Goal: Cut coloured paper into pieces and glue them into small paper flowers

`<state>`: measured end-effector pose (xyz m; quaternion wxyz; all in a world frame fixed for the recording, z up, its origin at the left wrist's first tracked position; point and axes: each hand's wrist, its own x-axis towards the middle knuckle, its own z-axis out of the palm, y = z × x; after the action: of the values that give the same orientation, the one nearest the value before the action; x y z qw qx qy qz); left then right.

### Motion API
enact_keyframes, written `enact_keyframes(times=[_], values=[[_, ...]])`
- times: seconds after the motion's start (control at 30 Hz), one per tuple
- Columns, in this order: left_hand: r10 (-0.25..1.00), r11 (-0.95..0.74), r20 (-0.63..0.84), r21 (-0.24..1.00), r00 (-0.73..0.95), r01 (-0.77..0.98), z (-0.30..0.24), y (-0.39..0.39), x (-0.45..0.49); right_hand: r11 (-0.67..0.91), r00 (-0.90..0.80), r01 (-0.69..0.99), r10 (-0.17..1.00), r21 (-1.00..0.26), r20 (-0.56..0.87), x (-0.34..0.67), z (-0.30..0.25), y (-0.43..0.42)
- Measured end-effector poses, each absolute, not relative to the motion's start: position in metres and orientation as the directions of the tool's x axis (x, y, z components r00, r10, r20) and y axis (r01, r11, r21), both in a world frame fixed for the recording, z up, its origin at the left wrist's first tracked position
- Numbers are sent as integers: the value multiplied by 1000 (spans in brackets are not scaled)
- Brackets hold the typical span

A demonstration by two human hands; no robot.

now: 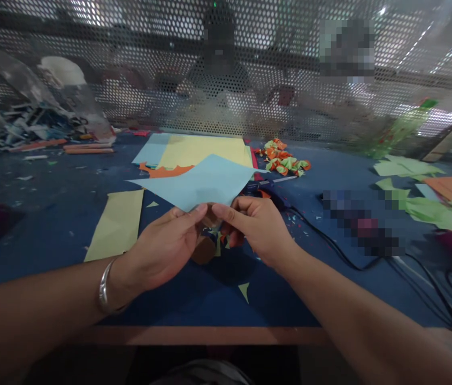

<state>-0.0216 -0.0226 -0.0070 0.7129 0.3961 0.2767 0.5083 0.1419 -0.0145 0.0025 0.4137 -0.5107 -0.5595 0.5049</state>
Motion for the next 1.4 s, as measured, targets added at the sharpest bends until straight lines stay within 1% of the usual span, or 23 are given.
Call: enact_keyframes(times=[0.07, 0.17, 0.27, 0.37, 0.5, 0.67, 0.9, 1.07, 1.3, 1.4], values=[[940, 114, 53, 882, 337, -457, -11, -22, -22, -54, -116, 108, 991, -993, -66, 140, 1, -15], [952, 74, 52, 918, 301, -390, -16, -20, -25, -46, -80, 116, 995, -992, -56, 139, 1, -15], [959, 104, 20, 904, 283, -415, -17, -16, -29, -24, -69, 138, 997, -990, -34, 139, 1, -16], [949, 166, -20, 880, 315, -446, -16, -14, -31, 1, -71, 148, 997, -989, -9, 139, 0, -16], [952, 203, -89, 901, 294, -384, -16, -13, -32, 28, -82, 163, 996, -986, 14, 139, -1, -15], [954, 138, -21, 915, 298, -378, -16, -14, -33, 44, -94, 190, 995, -981, 27, 140, -1, -17], [942, 51, 59, 948, 330, -314, -11, -15, -39, 67, -111, 195, 993, -978, 46, 139, 3, -20], [939, 23, 67, 966, 337, -257, -14, -13, -42, 82, -123, 215, 991, -973, 56, 141, 3, -19], [940, -2, 77, 975, 332, -222, -12, -12, -41, 92, -144, 200, 988, -975, 63, 144, -1, -18], [945, -2, 78, 972, 317, -236, -12, -12, -40, 102, -151, 195, 986, -976, 73, 144, -1, -17]])
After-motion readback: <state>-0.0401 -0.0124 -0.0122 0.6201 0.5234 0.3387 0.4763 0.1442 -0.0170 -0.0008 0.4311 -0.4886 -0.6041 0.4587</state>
